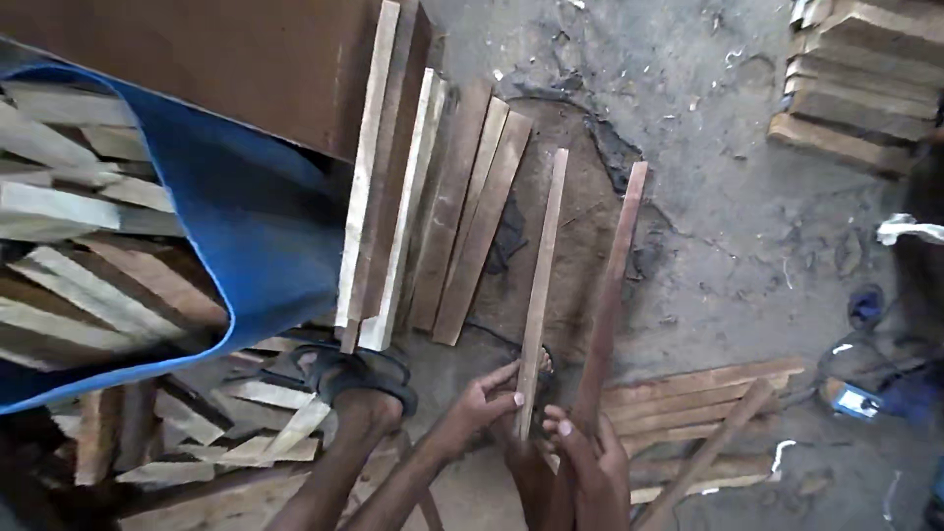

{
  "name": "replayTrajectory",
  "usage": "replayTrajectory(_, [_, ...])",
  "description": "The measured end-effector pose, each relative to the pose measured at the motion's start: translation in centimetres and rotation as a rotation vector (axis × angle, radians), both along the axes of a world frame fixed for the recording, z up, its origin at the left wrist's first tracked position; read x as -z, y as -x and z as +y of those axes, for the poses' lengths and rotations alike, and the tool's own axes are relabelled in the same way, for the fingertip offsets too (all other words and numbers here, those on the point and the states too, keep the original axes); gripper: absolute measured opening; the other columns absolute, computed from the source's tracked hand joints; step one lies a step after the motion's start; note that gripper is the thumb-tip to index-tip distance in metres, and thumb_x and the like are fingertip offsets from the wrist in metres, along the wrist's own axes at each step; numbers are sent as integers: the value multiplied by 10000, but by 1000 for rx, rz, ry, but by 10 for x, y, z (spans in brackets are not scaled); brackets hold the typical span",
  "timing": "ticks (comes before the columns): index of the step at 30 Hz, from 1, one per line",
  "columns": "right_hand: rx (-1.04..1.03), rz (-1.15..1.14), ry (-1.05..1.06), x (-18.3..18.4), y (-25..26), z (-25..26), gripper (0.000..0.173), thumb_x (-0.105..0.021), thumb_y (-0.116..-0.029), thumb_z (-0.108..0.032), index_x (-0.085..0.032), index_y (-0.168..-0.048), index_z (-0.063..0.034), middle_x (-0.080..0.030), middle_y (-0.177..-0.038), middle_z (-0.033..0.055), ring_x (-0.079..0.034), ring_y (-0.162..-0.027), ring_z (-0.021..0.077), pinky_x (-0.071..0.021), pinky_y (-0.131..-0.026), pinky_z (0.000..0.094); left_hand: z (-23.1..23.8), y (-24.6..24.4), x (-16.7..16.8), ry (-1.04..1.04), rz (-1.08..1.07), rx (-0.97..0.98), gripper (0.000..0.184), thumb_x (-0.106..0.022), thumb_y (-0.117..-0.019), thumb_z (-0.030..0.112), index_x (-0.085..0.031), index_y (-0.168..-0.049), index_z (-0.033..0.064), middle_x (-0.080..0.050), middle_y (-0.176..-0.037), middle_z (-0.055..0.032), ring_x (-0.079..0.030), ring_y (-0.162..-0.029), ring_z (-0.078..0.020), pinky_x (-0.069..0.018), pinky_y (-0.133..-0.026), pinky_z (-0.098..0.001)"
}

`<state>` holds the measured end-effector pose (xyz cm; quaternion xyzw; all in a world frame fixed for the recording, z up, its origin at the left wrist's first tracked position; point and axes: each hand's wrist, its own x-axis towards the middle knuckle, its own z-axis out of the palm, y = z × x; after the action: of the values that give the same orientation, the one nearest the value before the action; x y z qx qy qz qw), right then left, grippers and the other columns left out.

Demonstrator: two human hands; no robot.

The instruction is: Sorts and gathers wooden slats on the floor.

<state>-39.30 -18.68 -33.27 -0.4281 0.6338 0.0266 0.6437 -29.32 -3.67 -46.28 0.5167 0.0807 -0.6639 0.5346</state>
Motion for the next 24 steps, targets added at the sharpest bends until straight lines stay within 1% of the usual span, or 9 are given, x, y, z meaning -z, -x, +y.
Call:
replayTrajectory(3, [-52,11,-3,7,4,3,524,-727,-926,-270,-575,-1308,54,-735,-1174,175,-731,-1036,307,-633,-889,447,10,7,-17,-1,31,-13,614,-701,-967,365,-525,-1520,162,-672,-1357,-70,-660,-1217,-229,-561,-1039,-421])
replayTrajectory(5, [-69,4,-18,10,5,2,524,-721,-934,-274,-569,-1310,57,-729,-1206,172,-727,-1071,310,-631,-913,450,13,7,-27,-11,28,0,635,-697,-968,400,-512,-1530,168,-664,-1376,-57,-656,-1231,-215,-564,-1043,-411])
replayTrajectory(8, [-80,-17,-52,12,3,2,494,-690,-953,-273,-576,-1303,57,-721,-1227,173,-712,-1109,316,-618,-939,466,17,9,-40,8,56,-65,674,-712,-957,406,-503,-1527,114,-662,-1364,-91,-654,-1225,-238,-562,-1042,-424])
replayTrajectory(13, [-58,-28,-79,12,1,1,507,-676,-967,-275,-557,-1326,62,-712,-1238,190,-703,-1127,321,-608,-953,468,16,10,-42,-31,152,-112,729,-765,-918,392,-487,-1531,113,-685,-1292,-118,-682,-1136,-249,-578,-986,-418])
replayTrajectory(16, [-35,-27,-100,12,1,0,520,-675,-969,-276,-548,-1332,72,-709,-1236,200,-705,-1121,326,-610,-956,470,13,10,-39,-41,216,-124,624,-791,-900,358,-596,-1404,47,-701,-1237,-146,-696,-1098,-268,-589,-969,-430])
replayTrajectory(17, [-27,-21,-107,12,0,-1,509,-671,-974,-266,-547,-1333,73,-708,-1238,201,-707,-1117,326,-610,-957,466,10,8,-40,-56,234,-125,612,-804,-889,337,-596,-1378,34,-707,-1213,-150,-702,-1080,-273,-595,-956,-435])
replayTrajectory(19, [2,-6,-102,11,-2,-2,470,-660,-970,-226,-558,-1310,81,-708,-1232,206,-707,-1112,331,-613,-947,460,1,5,-44,-168,208,-98,655,-853,-839,308,-547,-1362,58,-722,-1173,-134,-726,-1040,-261,-626,-910,-435])
replayTrajectory(21, [13,5,-85,10,-3,-2,461,-663,-966,-222,-560,-1295,85,-711,-1219,209,-711,-1101,330,-615,-940,456,-9,5,-49,-352,98,35,680,-872,-806,308,-497,-1337,112,-721,-1113,-90,-736,-968,-207,-642,-834,-406])
replayTrajectory(24, [36,40,-88,7,-7,-3,453,-655,-969,-184,-557,-1329,72,-713,-1226,195,-714,-1103,312,-618,-939,437,-15,8,-52,-498,23,137,653,-837,-829,227,-460,-1352,126,-702,-1071,-95,-731,-876,-209,-638,-747,-412])
